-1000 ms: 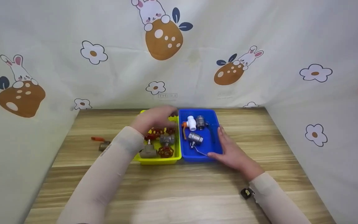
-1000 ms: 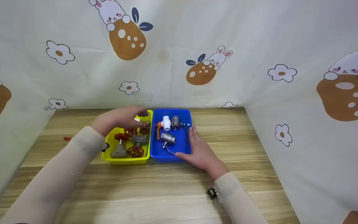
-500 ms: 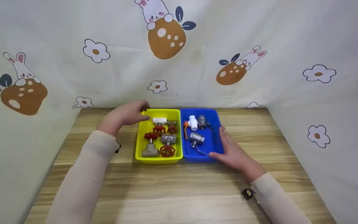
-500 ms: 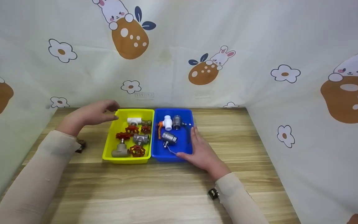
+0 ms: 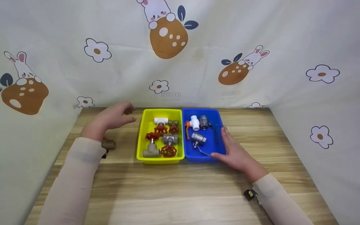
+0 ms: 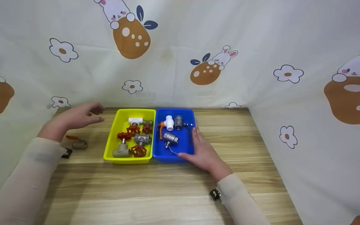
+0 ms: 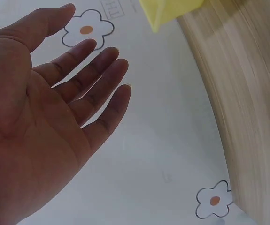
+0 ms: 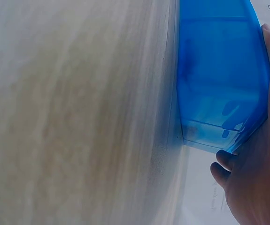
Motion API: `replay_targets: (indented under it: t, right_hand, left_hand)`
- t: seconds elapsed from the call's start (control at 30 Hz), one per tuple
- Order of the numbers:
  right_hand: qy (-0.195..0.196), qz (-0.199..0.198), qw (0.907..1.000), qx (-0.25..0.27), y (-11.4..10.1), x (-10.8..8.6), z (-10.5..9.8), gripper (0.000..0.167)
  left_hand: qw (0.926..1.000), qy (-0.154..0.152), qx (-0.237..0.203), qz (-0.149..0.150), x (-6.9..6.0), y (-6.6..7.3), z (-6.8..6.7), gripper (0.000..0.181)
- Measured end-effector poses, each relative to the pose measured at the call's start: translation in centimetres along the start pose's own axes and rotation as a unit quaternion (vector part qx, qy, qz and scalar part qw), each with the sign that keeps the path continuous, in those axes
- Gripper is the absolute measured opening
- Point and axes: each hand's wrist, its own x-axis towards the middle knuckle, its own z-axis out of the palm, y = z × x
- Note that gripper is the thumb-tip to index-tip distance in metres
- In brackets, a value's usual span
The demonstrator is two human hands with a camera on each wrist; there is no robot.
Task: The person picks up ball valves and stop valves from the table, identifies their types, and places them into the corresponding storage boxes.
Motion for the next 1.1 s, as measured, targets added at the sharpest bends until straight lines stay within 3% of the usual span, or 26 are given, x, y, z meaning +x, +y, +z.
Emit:
replay_targets:
  t: [0.77,1.1]
  right_hand:
    - [-0.003,0.004,1.0,-0.002,-0.2,0.1,-0.1,0.123]
    - [0.003,0.004,1.0,0.004,-0.2,0.0,0.0,0.12]
  left_hand:
    - [0.9983,0.029,-0.024,-0.044,-4.6,-4.0,-1.0,0.057]
    - [0.9984,0.027,-0.021,-0.046,-5.1,-4.8,-0.6,0.056]
